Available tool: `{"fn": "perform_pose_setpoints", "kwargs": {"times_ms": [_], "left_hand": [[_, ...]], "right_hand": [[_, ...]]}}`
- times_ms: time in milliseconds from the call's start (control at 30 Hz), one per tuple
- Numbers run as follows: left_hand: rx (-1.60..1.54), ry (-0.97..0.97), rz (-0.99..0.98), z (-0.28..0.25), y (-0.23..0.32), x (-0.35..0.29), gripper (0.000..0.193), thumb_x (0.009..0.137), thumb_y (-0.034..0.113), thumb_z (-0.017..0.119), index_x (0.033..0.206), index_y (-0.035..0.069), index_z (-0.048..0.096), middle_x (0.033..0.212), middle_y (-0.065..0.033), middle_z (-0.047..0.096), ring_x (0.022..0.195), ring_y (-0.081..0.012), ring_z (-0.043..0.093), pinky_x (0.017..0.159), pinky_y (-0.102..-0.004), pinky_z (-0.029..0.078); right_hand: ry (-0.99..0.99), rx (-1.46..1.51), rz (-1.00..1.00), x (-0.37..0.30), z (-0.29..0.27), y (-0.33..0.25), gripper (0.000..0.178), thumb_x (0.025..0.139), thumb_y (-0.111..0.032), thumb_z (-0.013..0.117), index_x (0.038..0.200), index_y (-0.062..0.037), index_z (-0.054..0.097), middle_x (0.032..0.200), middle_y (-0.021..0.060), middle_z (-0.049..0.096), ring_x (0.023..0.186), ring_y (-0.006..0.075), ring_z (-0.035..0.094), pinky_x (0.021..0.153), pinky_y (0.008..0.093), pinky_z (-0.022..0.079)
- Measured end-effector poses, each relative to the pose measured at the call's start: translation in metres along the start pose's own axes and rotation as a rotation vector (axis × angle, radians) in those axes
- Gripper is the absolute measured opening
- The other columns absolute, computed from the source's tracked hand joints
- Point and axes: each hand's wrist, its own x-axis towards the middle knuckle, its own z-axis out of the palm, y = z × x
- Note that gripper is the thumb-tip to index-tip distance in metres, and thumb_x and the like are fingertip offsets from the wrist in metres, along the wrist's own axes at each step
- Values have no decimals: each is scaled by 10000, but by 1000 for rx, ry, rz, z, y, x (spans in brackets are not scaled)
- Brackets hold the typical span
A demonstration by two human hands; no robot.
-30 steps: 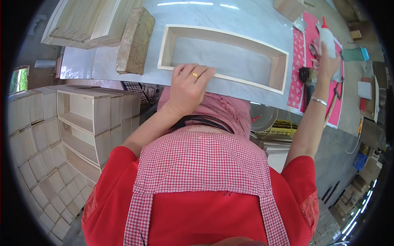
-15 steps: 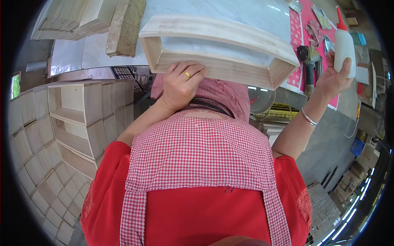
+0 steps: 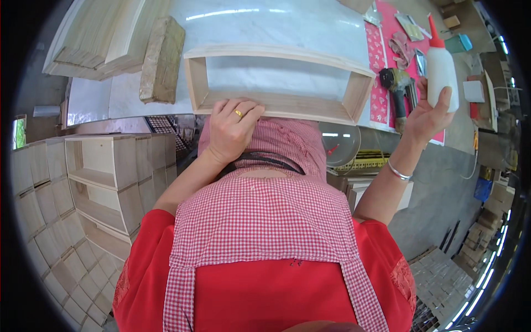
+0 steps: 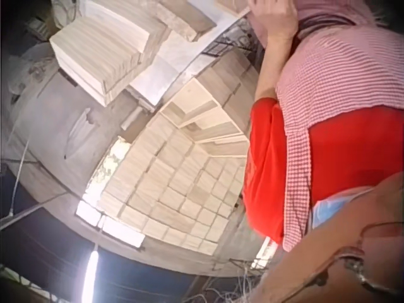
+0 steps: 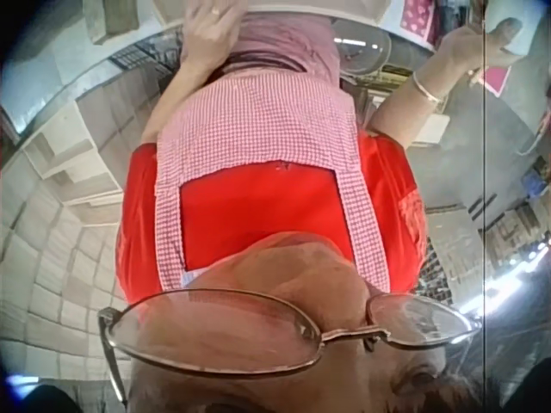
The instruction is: Assembling small wooden boxes by gluing components and securing them with a pneumatic nail gun.
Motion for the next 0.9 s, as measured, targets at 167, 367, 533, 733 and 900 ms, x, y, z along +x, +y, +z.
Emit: {"fn": "perform_pose_setpoints", "kwargs": {"times_ms": [167, 367, 533, 733, 900], "left_hand": [[37, -9, 0, 3, -1, 3, 226, 776, 55, 648, 999, 81, 670, 954, -22, 665, 904, -197, 638, 822, -371, 430], [149, -45, 33, 1, -10, 23, 227, 812, 79, 646, 1039, 84, 643, 952, -32, 661, 911, -211, 628, 888, -414, 398], [145, -40, 17, -11, -16, 56, 184, 890, 163, 620, 1051, 76, 641, 970, -61, 676, 898, -255, 625, 910, -442, 383], [-213, -566, -424, -41, -57, 155, 407, 1007, 401, 494, 1033, 28, 654, 907, -89, 670, 803, -199, 608, 708, -348, 471], [-453, -828, -605, -17, -83, 186, 462, 999, 429, 499, 1097, 16, 680, 998, -139, 695, 876, -281, 638, 816, -420, 472]], "right_hand": [[44, 13, 39, -6, -5, -8, 430, 956, -284, 637, 1141, 93, 546, 973, 185, 652, 785, 245, 669, 715, 331, 564], [66, 48, 24, -9, -4, -21, 408, 950, -299, 655, 1101, 61, 536, 884, 143, 639, 686, 187, 619, 603, 290, 502], [116, 37, -15, -15, -15, -31, 421, 952, -311, 656, 1120, 50, 519, 925, 148, 635, 720, 185, 626, 622, 285, 506], [90, 31, -14, -28, -32, -48, 427, 953, -311, 656, 1139, 42, 505, 944, 144, 625, 734, 185, 618, 626, 294, 499], [142, 29, -24, -46, -40, -67, 428, 953, -303, 652, 1150, 46, 501, 946, 143, 625, 732, 186, 612, 622, 302, 493]]}}
